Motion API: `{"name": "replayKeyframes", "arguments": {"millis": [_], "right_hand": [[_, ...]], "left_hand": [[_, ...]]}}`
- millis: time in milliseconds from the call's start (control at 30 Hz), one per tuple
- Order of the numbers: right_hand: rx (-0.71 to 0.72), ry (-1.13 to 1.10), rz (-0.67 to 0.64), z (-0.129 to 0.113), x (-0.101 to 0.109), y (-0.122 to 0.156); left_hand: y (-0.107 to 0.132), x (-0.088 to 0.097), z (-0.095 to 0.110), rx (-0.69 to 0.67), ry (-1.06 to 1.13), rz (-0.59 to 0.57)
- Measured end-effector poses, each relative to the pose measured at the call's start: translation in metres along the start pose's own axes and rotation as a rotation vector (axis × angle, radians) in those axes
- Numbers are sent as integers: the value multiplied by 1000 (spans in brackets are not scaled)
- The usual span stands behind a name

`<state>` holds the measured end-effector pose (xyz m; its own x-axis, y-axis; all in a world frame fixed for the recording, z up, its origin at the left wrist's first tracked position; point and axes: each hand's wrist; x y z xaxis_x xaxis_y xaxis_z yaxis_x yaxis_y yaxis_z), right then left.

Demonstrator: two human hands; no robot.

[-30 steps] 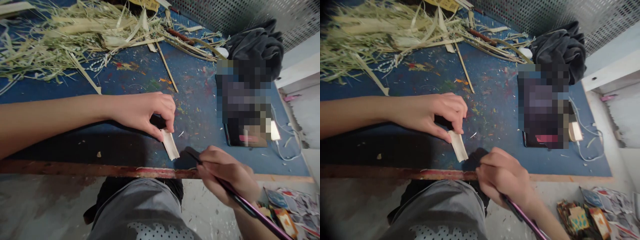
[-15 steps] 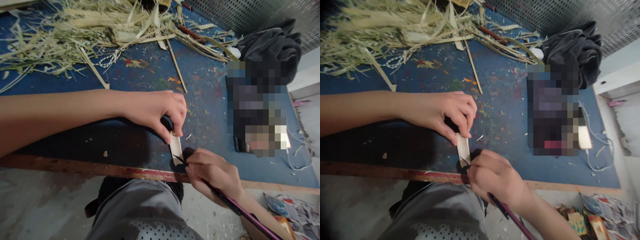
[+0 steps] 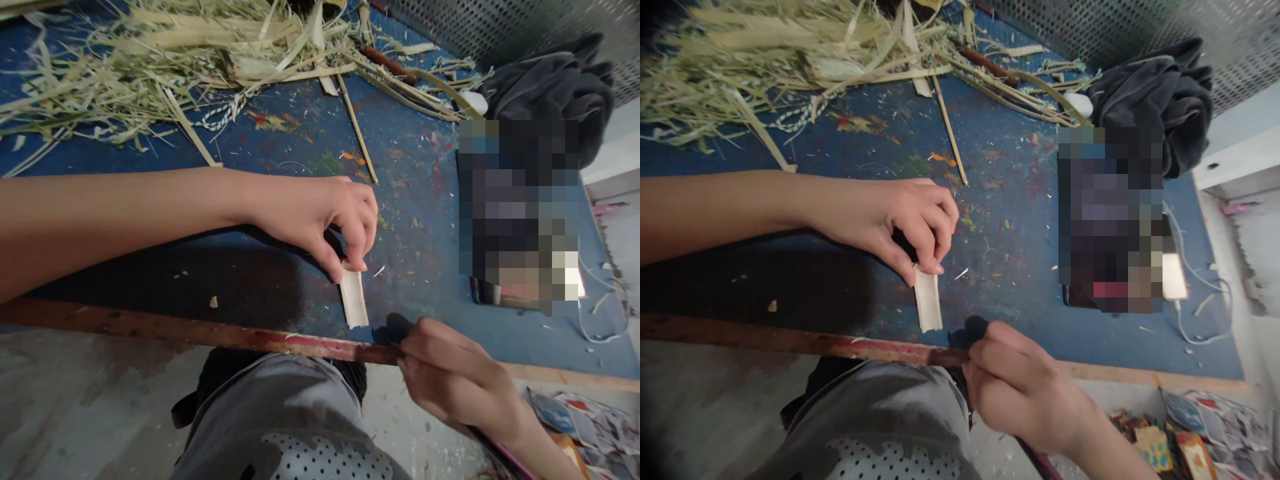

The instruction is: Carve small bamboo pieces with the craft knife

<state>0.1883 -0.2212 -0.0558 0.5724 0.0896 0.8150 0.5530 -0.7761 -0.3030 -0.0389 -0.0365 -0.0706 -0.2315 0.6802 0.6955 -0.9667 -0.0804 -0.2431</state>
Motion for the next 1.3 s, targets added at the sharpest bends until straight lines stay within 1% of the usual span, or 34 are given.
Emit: {"name": "replayKeyframes", "arguments": {"millis": [100, 167, 200, 267, 333, 367, 467, 533, 667, 767, 900, 1000, 1167, 1300], "right_hand": [[-156, -83, 56, -9, 5, -3], [-219, -33, 76, -14, 0, -7], [-221, 14, 114, -16, -6, -9], [-172, 77, 191, -20, -19, -11], [-142, 65, 255, -22, -29, -12], [-149, 46, 266, -23, -33, -11], [-208, 19, 249, -26, -38, -10], [-211, 35, 236, -27, -39, -10], [-150, 90, 264, -26, -41, -11], [-112, 110, 274, -25, -42, -10], [-106, 122, 270, -24, -42, -8], [-78, 132, 282, -24, -42, -9], [-90, 153, 253, -25, -42, -11], [-83, 164, 243, -25, -42, -7]], "left_hand": [[-1, 0, 2, -3, -18, 7], [-2, 0, 6, 23, -23, 2], [-3, 0, 8, 38, -25, 1], [-4, 0, 12, 52, -29, -4], [-3, 0, 12, 40, -25, -5], [-3, -1, 12, 28, -22, -2], [0, -2, 9, -19, -14, 17], [1, -3, 7, -24, -8, 18], [0, -4, 6, 12, 9, 11], [0, -5, 7, -9, 8, 31], [0, -5, 7, -46, 13, 59], [0, -5, 6, -26, 23, 48], [0, -5, 7, -24, 29, 54], [0, -6, 7, -3, 22, 27]]}}
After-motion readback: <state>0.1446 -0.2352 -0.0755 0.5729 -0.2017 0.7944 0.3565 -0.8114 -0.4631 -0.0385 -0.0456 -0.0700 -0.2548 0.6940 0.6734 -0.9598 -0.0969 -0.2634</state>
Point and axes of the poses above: each hand's wrist, its own y-axis away from the middle knuckle, its own x-axis out of the back of the hand, z = x × y, and after that the axes turned 3 degrees about -x, right-handed
